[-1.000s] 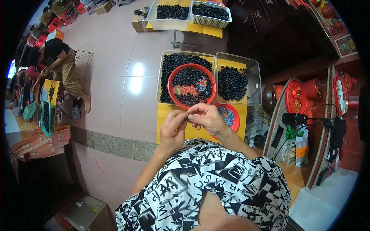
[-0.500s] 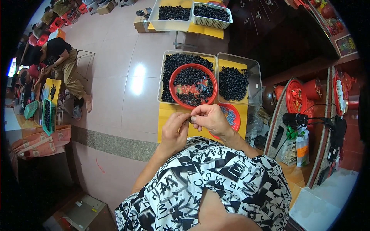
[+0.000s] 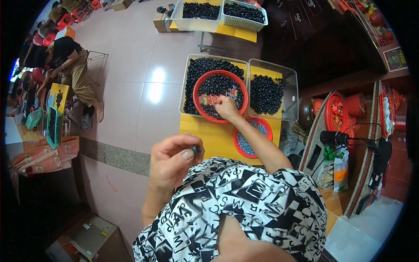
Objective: The person sorts and cleans small black components by hand, transferring them from a plastic container into a red tray.
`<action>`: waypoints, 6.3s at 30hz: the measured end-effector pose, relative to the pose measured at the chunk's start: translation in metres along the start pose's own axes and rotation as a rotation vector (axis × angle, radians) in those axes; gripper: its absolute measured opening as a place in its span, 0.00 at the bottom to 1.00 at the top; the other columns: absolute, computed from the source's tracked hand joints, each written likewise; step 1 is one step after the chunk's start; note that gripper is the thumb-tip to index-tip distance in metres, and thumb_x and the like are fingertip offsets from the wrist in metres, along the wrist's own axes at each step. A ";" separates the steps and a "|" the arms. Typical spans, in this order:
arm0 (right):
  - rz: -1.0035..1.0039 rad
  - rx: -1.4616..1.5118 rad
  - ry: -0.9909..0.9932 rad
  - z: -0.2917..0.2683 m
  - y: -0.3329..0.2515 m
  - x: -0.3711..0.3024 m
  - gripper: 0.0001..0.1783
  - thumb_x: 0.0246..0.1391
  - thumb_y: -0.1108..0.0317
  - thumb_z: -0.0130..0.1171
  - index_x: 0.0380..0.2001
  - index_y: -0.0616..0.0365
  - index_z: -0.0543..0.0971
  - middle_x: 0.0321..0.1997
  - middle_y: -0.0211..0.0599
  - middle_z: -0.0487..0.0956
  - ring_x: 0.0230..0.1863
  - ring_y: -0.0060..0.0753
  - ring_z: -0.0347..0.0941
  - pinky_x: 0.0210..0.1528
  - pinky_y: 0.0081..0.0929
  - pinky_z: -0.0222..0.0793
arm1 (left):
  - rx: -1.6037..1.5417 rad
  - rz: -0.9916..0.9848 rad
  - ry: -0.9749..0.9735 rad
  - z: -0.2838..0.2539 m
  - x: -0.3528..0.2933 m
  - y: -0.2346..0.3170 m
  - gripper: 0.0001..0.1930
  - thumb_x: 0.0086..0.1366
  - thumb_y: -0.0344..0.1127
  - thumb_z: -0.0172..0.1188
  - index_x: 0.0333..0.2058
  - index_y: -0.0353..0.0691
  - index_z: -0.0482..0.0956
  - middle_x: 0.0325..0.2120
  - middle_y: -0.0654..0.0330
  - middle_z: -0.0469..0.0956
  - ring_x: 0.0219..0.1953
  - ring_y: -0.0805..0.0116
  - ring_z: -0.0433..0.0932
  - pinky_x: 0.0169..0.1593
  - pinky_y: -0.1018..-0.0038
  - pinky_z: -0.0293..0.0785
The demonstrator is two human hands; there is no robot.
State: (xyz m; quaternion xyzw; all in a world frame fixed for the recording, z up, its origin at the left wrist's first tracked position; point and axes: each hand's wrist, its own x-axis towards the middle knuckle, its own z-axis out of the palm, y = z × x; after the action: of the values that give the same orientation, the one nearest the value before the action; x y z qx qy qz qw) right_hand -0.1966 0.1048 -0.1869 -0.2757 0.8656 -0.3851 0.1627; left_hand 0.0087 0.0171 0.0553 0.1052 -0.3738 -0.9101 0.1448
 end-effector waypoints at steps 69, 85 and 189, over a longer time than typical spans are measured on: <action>-0.259 0.910 -0.455 -0.165 -0.201 -0.107 0.06 0.49 0.76 0.55 0.32 0.65 0.75 0.32 0.30 0.73 0.37 0.19 0.69 0.39 0.16 0.65 | -0.148 0.020 -0.080 0.006 0.001 -0.020 0.13 0.57 0.23 0.52 0.43 0.31 0.72 0.34 0.56 0.74 0.33 0.72 0.72 0.37 0.79 0.68; -0.032 0.833 -0.633 -0.142 -0.168 -0.081 0.08 0.47 0.69 0.57 0.30 0.60 0.73 0.27 0.27 0.73 0.26 0.15 0.67 0.28 0.13 0.65 | 0.384 0.265 -0.034 -0.009 -0.011 -0.030 0.10 0.55 0.21 0.54 0.37 0.29 0.75 0.31 0.57 0.74 0.34 0.71 0.72 0.38 0.77 0.69; -0.090 0.789 -0.358 -0.166 -0.197 -0.127 0.05 0.47 0.78 0.55 0.31 0.64 0.74 0.27 0.28 0.74 0.31 0.16 0.71 0.34 0.14 0.68 | 0.090 0.105 -0.137 -0.008 0.002 -0.037 0.11 0.58 0.24 0.52 0.40 0.30 0.73 0.33 0.60 0.72 0.32 0.76 0.70 0.36 0.81 0.68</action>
State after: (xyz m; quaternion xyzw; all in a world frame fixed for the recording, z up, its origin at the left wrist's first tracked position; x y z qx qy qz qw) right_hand -0.1085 0.1681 0.0789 -0.2921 0.5975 -0.6393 0.3861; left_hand 0.0029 0.0366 0.0229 0.0294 -0.4282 -0.8886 0.1615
